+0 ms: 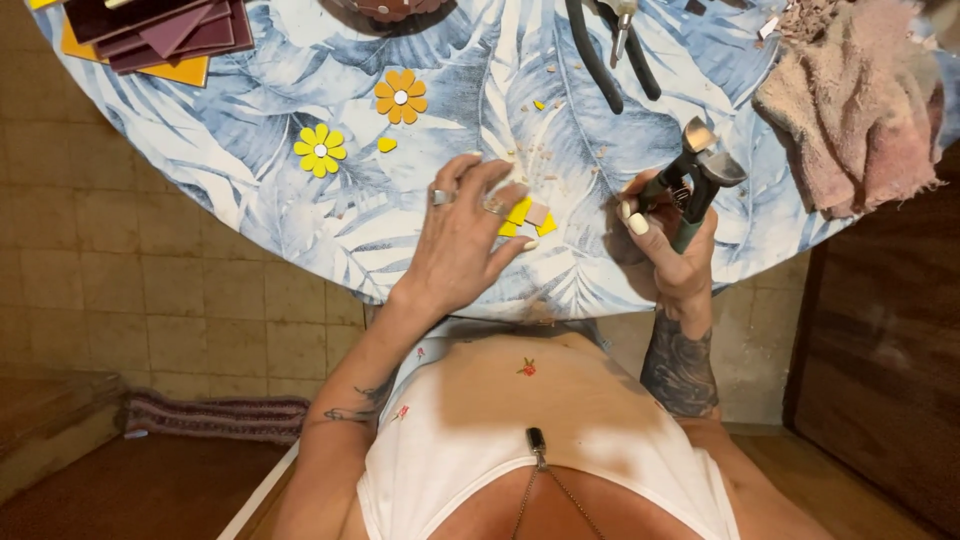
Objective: Cutting and trimming small yellow flower-shaped mosaic pieces using mosaic nippers on a craft table.
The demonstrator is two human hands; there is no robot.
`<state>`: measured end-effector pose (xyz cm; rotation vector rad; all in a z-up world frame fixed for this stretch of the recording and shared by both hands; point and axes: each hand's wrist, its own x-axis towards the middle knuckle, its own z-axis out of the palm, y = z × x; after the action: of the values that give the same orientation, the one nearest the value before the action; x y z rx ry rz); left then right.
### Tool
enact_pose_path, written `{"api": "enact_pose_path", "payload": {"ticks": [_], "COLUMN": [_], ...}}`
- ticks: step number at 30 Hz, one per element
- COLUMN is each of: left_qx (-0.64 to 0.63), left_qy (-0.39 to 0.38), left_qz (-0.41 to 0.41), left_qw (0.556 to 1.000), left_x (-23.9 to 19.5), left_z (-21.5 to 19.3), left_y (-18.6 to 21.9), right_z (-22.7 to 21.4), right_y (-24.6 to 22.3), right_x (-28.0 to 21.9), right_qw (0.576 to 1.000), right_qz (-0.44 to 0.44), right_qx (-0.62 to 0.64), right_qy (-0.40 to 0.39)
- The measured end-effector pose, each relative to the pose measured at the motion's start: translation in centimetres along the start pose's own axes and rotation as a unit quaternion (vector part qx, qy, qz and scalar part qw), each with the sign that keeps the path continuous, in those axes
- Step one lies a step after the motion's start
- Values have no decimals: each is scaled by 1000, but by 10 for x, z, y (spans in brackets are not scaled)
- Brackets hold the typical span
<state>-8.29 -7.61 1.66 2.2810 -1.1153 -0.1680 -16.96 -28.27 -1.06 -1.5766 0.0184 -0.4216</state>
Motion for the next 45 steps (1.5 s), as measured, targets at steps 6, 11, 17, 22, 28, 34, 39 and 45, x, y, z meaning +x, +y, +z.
{"api": "enact_pose_path", "payload": {"ticks": [6,11,17,22,28,34,39,45], "left_qx": [25,48,55,-128,-561,-688,-718,-694], "left_qy": [2,55,133,136,6,-105,-77,-22], "left_qz": [33,78,152,164,-2,-94,-125,-136], "left_qw": [999,994,978,969,828,711,681,706], "left_x": [7,10,5,-4,-15,-5,15,46], "left_z": [15,25,33,27,32,15,8,-7], "left_y": [1,-7,-5,20,28,12,5,-2], "right_z": [-1,-1,0,-2,3,-10,-26,-16], "right_y": [1,2,3,4,-2,-11,-16,-39], "right_x": [1,0,-1,-1,0,26,68,95], "right_qw": [1000,999,1000,1000,999,997,945,890], "right_qz": [-11,-13,-9,-2,-6,-41,-117,-133], "right_qx": [-24,-34,-28,-13,-29,39,-271,-407], "right_qy": [-8,-5,-11,-21,-34,-48,-143,-157]}}
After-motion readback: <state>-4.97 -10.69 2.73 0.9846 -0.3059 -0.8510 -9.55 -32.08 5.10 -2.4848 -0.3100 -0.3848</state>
